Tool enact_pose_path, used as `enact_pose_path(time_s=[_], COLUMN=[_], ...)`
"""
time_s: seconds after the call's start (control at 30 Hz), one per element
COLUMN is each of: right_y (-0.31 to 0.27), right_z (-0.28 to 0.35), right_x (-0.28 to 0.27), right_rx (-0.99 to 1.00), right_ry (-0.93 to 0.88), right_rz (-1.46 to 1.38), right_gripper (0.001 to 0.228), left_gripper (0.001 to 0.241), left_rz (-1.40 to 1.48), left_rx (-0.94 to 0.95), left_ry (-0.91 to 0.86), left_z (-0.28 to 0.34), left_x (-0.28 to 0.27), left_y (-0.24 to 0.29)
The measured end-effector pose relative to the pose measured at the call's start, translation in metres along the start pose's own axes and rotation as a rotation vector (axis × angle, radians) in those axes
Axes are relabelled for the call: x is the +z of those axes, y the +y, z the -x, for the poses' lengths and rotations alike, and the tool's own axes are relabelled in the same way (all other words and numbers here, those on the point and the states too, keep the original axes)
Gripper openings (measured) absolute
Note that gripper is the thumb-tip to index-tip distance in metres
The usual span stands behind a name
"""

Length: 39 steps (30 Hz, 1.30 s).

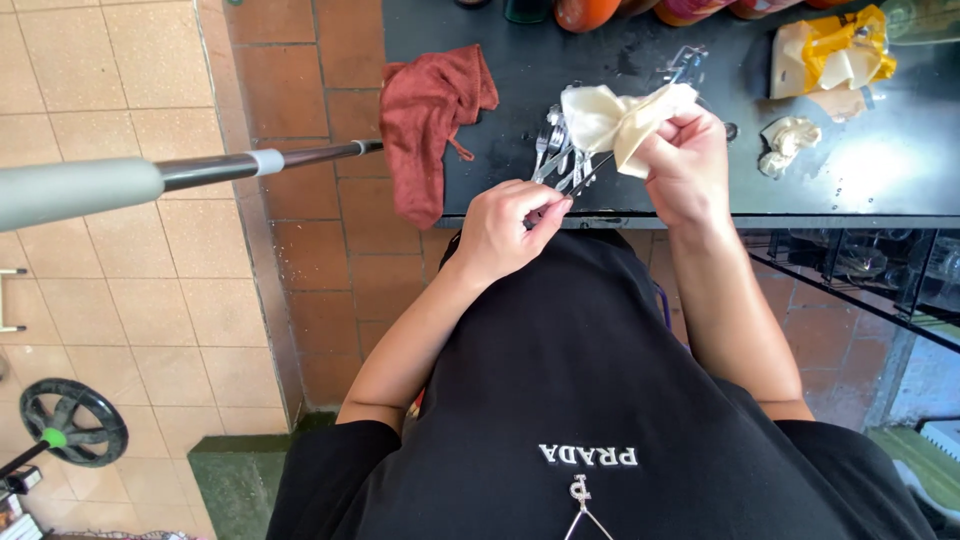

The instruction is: The person is wiping individual pieces of silverware using a white cloth.

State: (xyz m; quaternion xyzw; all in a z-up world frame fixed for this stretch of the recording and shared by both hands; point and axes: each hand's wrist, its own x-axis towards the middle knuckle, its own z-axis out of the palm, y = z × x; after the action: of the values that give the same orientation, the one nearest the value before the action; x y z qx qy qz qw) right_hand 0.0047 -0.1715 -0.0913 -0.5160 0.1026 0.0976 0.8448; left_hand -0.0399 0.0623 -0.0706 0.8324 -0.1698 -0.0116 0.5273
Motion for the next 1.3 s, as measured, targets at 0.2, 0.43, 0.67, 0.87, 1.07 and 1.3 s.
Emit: enact_pose_path(time_s=[0.2, 0.43, 0.67, 0.87, 1.07, 1.3], right_y=[-0.018, -0.004, -0.015, 0.002, -0.039, -0.021], right_z=[0.006, 0.008, 0.01, 0.027, 0.007, -0.002], right_x=[-0.019, -0.043, -0.052, -0.09, -0.09, -0.154], right_rx=[0.006, 0.067, -0.02, 0.001, 0.067, -0.024], right_ry=[0.069, 0.02, 0.226, 0.018, 0.106, -0.02], right_rz=[0.564, 0.066, -0.619, 0.074, -0.187, -0.075], right_gripper=[0.012, 0.02, 0.028, 0.011, 0.014, 0.017], left_gripper=[0.014, 0.012, 0.012, 0.013, 0.008, 0.01], left_rz=[0.034, 0.108, 0.462, 0.276, 0.095, -0.054], left_rx=[-0.089, -0.108, -0.198, -0.17, -0.043, 0.011], left_ry=[-0.041, 0.033, 0.038, 0.044, 0.046, 0.094], left_z=[-0.002, -0.022, -0.037, -0.059, -0.057, -0.041], left_x=[0.018, 0.039, 0.08, 0.1, 0.123, 0.114], left_y=[0.003, 0.016, 0.024, 0.053, 0.056, 0.045])
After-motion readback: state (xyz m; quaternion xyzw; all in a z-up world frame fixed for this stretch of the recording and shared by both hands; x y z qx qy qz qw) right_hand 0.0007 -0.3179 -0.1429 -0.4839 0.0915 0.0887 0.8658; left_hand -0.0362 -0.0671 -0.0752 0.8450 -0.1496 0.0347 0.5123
